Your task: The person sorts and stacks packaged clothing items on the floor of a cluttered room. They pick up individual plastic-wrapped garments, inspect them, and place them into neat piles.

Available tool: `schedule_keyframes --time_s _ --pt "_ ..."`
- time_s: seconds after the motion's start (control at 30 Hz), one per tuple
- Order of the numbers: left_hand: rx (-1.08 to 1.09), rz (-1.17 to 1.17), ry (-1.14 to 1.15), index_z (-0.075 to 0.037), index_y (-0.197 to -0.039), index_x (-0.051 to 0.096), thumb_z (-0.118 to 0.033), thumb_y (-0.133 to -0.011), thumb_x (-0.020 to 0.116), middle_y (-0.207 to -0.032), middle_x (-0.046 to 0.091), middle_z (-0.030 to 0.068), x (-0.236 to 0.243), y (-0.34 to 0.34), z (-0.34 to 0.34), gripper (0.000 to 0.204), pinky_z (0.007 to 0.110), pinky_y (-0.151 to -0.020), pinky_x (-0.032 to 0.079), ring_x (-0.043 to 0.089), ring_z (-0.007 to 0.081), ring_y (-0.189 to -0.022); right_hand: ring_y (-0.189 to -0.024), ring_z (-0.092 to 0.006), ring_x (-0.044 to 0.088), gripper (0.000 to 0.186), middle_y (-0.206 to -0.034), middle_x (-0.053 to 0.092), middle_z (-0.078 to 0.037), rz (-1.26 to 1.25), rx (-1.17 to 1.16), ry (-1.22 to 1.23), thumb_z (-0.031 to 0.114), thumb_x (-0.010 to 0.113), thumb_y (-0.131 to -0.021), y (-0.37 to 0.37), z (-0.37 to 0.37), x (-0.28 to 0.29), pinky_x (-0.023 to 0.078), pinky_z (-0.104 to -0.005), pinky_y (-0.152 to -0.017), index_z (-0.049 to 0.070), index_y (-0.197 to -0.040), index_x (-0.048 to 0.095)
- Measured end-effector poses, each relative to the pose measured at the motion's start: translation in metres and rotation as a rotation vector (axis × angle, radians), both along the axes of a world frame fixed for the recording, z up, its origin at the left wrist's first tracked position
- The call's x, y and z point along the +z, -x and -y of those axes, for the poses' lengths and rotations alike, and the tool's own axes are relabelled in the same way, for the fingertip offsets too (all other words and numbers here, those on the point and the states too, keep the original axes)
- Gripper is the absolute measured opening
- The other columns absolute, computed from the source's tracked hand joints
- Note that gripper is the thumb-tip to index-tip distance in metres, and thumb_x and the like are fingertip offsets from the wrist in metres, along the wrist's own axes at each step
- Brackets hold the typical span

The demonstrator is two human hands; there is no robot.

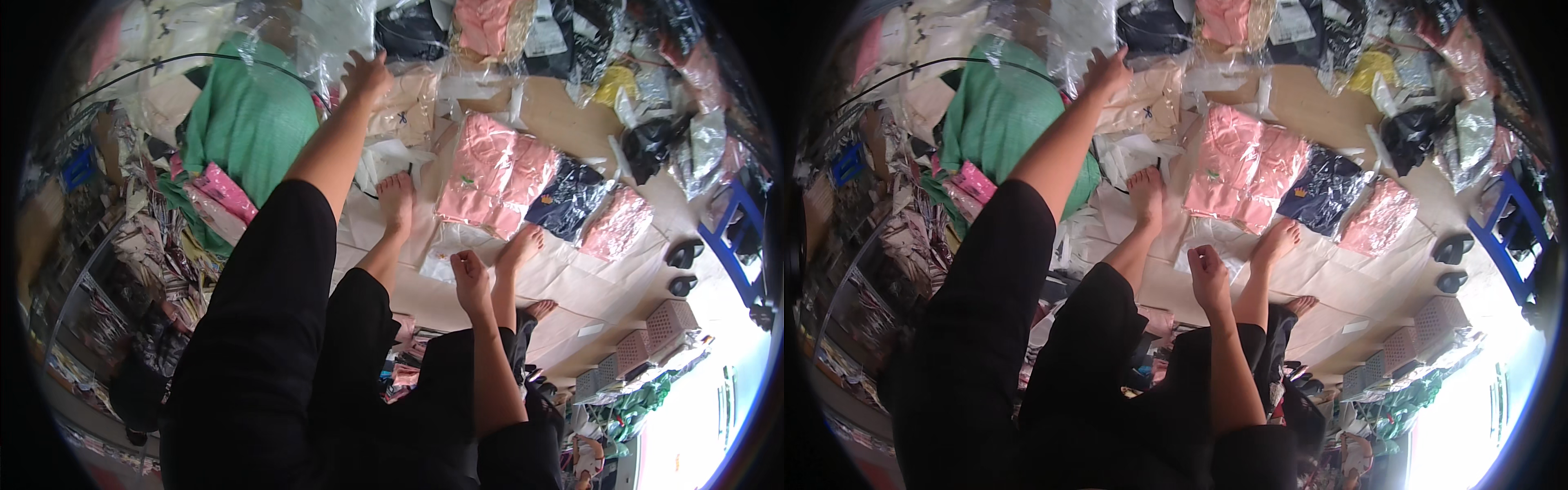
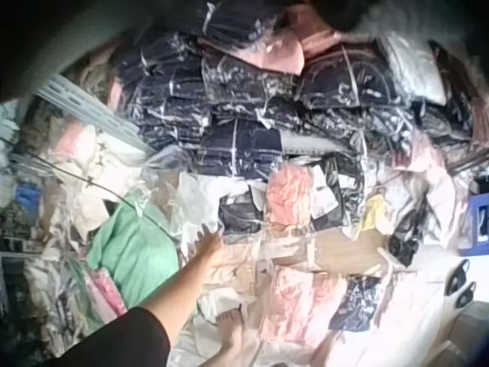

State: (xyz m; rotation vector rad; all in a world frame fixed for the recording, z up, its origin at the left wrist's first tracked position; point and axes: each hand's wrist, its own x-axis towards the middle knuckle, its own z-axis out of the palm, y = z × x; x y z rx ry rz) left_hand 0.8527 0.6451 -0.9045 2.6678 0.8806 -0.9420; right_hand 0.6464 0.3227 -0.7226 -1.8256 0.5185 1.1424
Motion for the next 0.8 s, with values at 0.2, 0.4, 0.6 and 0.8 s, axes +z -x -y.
schedule_keyframes --time_s 0.2,0.4,0.6,0.8 --pt "-0.012 -0.048 -0.201 -0.011 -0.138 0.027 -0.026 -0.082 0.051 -0.144 0.009 0.0276 -0.021 -0.015 0.0 0.064 0.056 -0.097 0.032 0.034 0.0438 -0.123 -0.048 -0.0078 0.04 0.021 -0.052 0.047 -0.004 -0.066 -0.003 0.013 0.02 0.055 -0.087 -0.004 0.028 -0.025 0.032 -0.0272 -0.046 -0.001 -0.086 0.057" --pt "0.211 0.471 -0.322 -0.006 -0.097 0.062 -0.022 -0.075 0.067 -0.105 0.059 0.0143 -0.003 -0.007 -0.045 0.028 0.039 -0.078 0.052 0.062 0.0298 -0.092 -0.048 -0.0066 0.038 0.022 -0.052 0.045 -0.002 -0.05 -0.035 0.01 0.021 0.056 -0.086 -0.005 0.043 -0.02 0.031 -0.027 -0.045 -0.001 -0.086 0.057" --pt "-0.037 0.596 -0.222 -0.012 -0.098 0.066 -0.014 -0.076 0.061 -0.098 0.064 0.0156 0.032 0.008 -0.093 0.023 0.039 -0.079 0.048 0.061 0.0326 -0.088 -0.048 -0.006 0.035 0.022 -0.052 0.041 -0.002 -0.019 -0.099 -0.05 0.021 0.056 -0.086 -0.003 0.046 -0.021 0.029 -0.0271 -0.045 -0.001 -0.084 0.056" --pt "0.008 0.696 -0.156 -0.01 -0.096 0.067 -0.016 -0.075 0.06 -0.085 0.065 0.0144 0.088 0.047 -0.1 0.023 0.037 -0.069 0.048 0.062 0.0293 -0.074 -0.047 -0.0075 0.034 0.023 -0.05 0.04 -0.002 -0.043 -0.028 -0.105 0.021 0.056 -0.087 -0.016 0.034 -0.003 0.029 -0.0276 -0.045 -0.002 -0.085 0.055"
